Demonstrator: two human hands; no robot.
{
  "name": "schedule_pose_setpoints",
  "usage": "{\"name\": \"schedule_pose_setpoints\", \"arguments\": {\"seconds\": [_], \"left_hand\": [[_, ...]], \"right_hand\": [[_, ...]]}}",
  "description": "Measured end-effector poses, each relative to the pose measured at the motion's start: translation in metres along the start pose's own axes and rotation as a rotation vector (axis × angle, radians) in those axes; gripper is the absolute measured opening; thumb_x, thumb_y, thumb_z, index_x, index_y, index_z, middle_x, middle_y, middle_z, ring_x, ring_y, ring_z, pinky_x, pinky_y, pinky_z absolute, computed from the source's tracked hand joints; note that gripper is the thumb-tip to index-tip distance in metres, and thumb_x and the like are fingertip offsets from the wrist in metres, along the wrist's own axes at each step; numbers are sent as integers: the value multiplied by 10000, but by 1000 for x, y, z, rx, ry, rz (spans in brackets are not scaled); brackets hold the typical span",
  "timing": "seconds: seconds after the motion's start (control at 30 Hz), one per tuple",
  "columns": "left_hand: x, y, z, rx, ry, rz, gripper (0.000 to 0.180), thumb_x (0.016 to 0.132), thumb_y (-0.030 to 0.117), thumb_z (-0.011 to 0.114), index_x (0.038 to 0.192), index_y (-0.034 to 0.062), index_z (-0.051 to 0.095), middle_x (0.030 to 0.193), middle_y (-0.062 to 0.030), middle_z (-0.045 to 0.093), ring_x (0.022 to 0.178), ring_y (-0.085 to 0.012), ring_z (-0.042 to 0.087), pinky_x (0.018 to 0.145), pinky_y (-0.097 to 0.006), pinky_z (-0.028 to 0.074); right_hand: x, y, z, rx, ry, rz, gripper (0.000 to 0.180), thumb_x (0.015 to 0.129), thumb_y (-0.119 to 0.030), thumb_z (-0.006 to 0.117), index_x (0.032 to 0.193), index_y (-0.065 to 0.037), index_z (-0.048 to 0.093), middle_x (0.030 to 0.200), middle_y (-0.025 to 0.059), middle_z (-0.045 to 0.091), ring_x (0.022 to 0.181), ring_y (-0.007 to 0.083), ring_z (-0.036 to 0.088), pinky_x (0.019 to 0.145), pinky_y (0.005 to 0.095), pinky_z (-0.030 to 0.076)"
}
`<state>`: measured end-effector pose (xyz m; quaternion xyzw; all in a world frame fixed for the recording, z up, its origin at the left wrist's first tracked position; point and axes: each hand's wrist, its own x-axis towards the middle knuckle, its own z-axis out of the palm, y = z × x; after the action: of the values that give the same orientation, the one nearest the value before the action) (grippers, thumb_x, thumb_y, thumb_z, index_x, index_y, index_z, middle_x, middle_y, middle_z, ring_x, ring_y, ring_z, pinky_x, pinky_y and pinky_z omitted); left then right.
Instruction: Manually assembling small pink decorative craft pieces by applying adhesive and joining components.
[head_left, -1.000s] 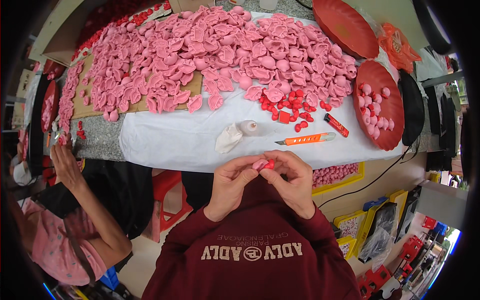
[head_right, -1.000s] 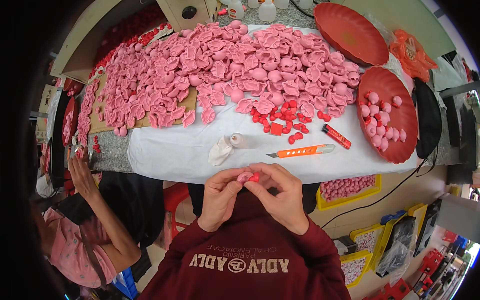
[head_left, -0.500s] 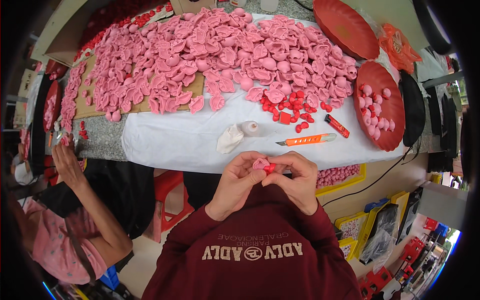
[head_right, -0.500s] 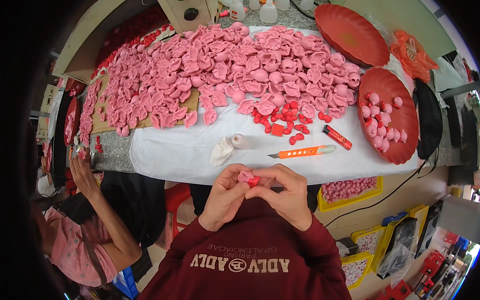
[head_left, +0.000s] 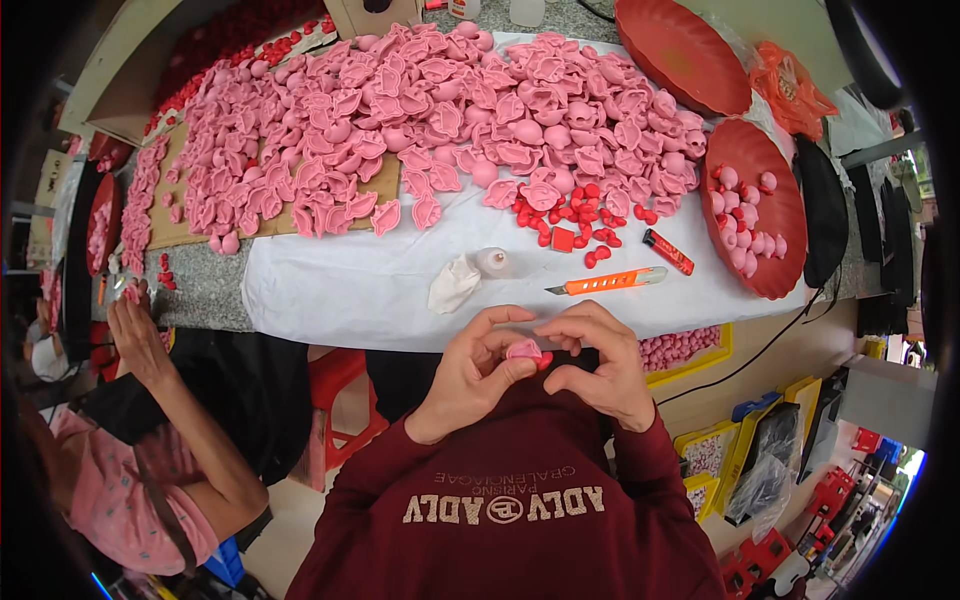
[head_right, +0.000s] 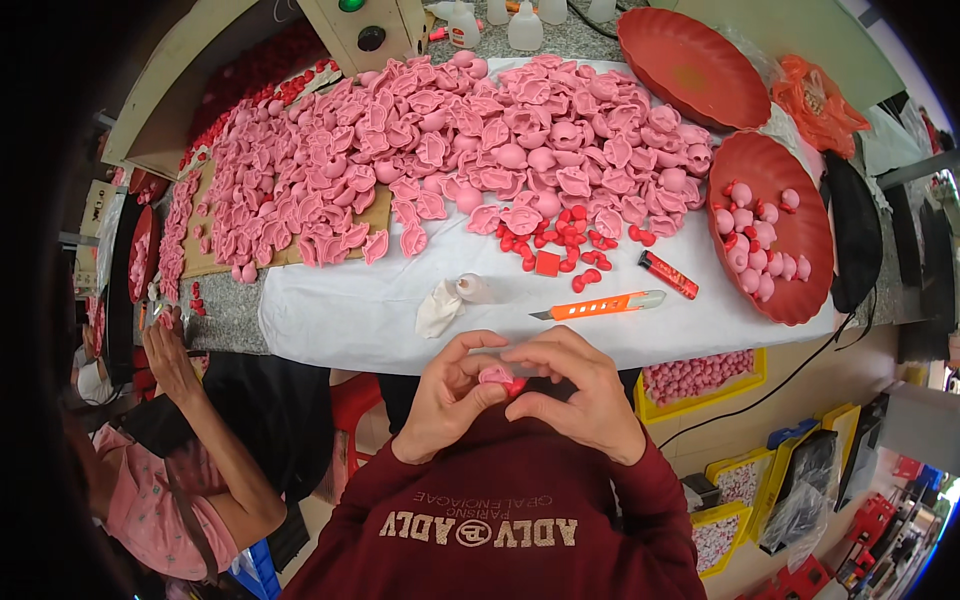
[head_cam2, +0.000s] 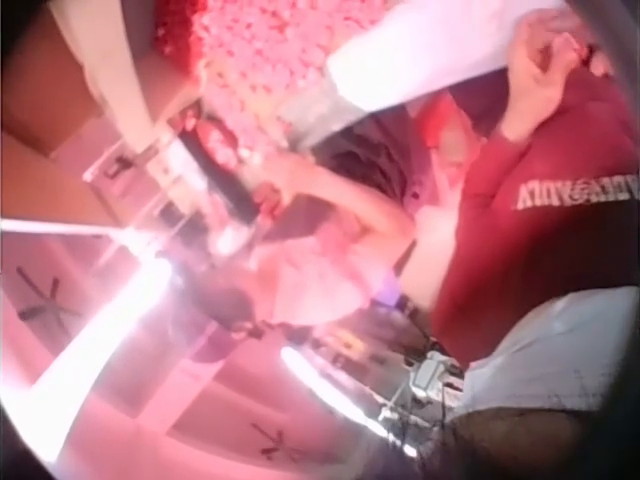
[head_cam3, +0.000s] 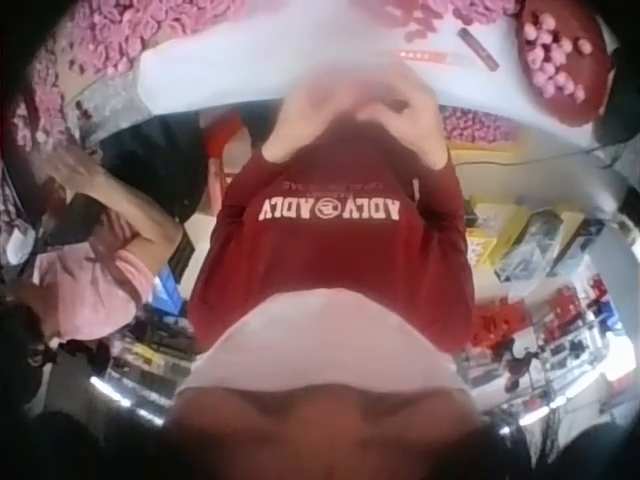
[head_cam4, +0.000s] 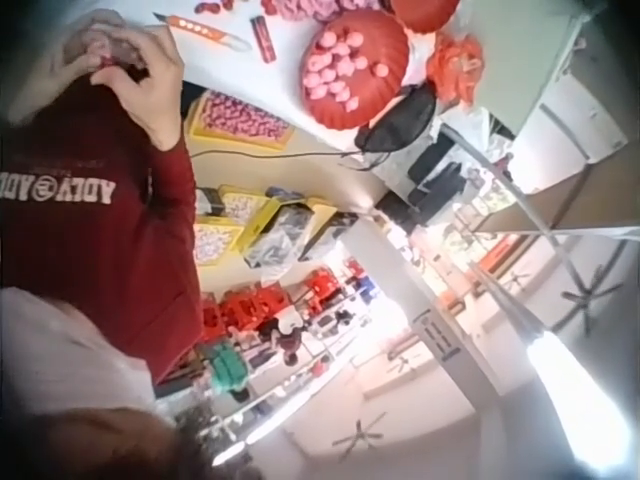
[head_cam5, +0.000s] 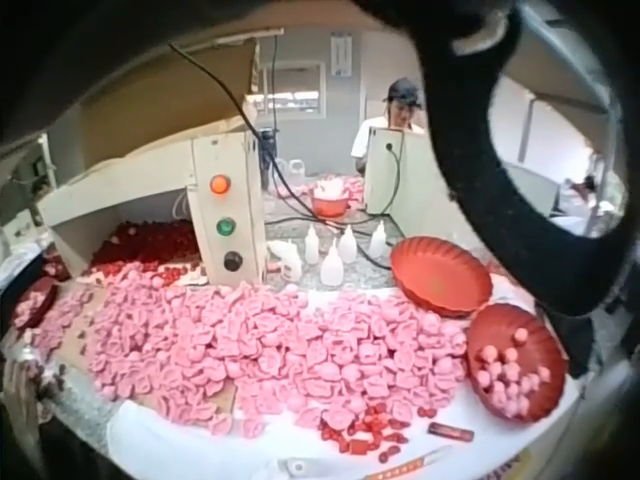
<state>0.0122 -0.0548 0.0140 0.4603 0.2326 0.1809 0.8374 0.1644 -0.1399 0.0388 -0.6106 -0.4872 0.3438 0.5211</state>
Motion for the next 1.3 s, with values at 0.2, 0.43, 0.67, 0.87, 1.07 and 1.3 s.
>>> {"name": "schedule_pose_setpoints", "arguments": {"seconds": [0.2,0.43,0.67,0.87,1.07,1.3], "left_hand": [[-1,10,4,918,37,437,499,750,-18,616,1202,15,407,814,-85,597,739,-116,573,638,-259,467],[2,-6,10,-5,226,196,261,806,-43,572,1057,-56,501,929,-119,606,810,-155,596,715,-259,489],[-2,-5,-7,696,138,402,235,807,-45,573,1040,-59,548,952,-95,602,839,-129,577,753,-247,468],[-8,-8,-8,-124,350,140,245,836,5,544,1070,-66,526,909,-130,609,792,-165,599,712,-281,499],[-11,0,-34,-184,242,125,266,865,65,518,1103,-53,503,985,-152,595,772,-161,589,679,-272,490],[-10,8,-41,-340,201,53,335,887,86,492,1194,-41,452,1123,-174,545,806,-155,586,717,-259,488]], "right_hand": [[-11,2,17,-181,130,-59,154,701,-37,683,854,-44,668,712,59,603,578,144,562,527,239,441],[-11,9,40,166,442,99,135,736,-17,658,871,-23,667,718,65,625,549,98,563,506,216,442],[-9,12,31,-88,231,73,113,773,-36,631,877,-5,661,648,59,603,521,87,553,467,193,410],[1,15,35,100,233,108,134,728,-43,671,856,-6,657,643,58,588,506,79,499,455,203,379],[50,13,33,-559,324,-291,345,633,-43,720,958,-8,611,861,94,592,740,193,535,628,293,429],[42,16,27,-217,174,-129,313,737,4,607,1029,2,497,1002,122,579,950,204,548,784,315,436]]}}
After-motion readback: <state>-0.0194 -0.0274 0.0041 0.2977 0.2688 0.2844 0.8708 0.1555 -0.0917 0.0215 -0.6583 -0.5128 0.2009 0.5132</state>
